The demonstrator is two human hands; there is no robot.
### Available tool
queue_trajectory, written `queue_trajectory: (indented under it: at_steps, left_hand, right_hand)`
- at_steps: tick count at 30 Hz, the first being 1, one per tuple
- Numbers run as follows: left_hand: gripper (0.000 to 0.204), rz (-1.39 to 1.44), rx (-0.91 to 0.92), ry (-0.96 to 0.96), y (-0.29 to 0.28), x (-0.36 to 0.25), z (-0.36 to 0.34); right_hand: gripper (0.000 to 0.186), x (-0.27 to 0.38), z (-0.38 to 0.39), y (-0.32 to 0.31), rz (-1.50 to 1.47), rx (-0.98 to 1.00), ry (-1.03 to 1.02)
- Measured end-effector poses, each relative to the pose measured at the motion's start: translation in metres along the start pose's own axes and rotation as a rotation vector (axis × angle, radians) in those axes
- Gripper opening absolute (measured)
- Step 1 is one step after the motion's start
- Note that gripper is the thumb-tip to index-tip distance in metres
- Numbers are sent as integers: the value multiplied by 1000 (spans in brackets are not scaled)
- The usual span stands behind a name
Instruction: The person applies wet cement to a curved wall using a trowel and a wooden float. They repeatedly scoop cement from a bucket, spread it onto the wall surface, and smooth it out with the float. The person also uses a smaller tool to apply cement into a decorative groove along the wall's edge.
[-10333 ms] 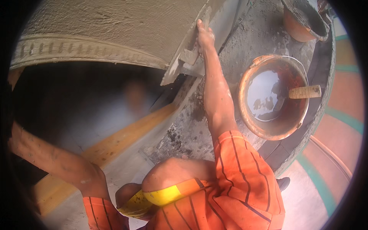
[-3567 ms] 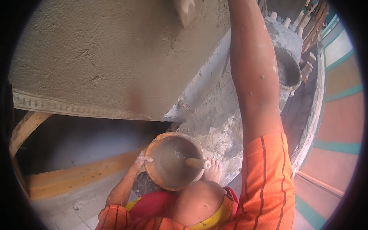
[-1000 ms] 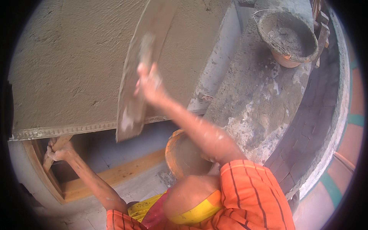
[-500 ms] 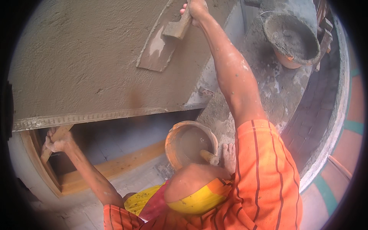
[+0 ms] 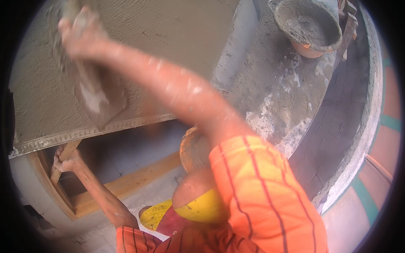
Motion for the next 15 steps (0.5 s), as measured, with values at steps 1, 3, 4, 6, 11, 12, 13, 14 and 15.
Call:
queue_trajectory:
  at_steps: [1, 3, 4, 6, 11, 12, 13, 14, 15]
  left_hand:
    - [14, -4, -8, 3, -6, -2, -1]
    - [15, 3, -49, 24, -4, -9, -2]
    - [15, 2, -47, 42, 1, -8, -3]
    - [15, 5, -35, 80, 9, -11, -6]
    - [17, 117, -6, 42, 9, 6, -12]
    - [16, 110, -15, 29, 6, 0, -15]
    - [16, 107, -20, 14, 0, -2, -21]
    - [16, 107, -30, -12, -4, 3, -24]
    - [15, 103, -66, -69, -5, 4, -20]
  right_hand:
    - [33, -37, -15, -26, -272, -15, 232]
    - [53, -90, -15, -80, -508, -78, 569]
    - [56, -137, 8, -93, -515, -158, 718]
    - [44, -205, 79, -104, -628, -248, 852]
    - [56, -188, 255, -22, -902, -470, 1321]
    - [57, -147, 287, 12, -1028, -457, 1441]
    - [60, -102, 306, 39, -1116, -406, 1439]
    - [64, -69, 329, 61, -1162, -360, 1584]
    - [63, -64, 330, 62, -1118, -380, 1584]
Point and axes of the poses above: each hand's wrist, its own z-axis away from the middle knuckle, its own y-axis out of the palm, x = y × z, the point moved 10 cm from there along -z, towards the middle knuckle, and after that the axes turned 6 degrees about -z, right-handed, at the moved point
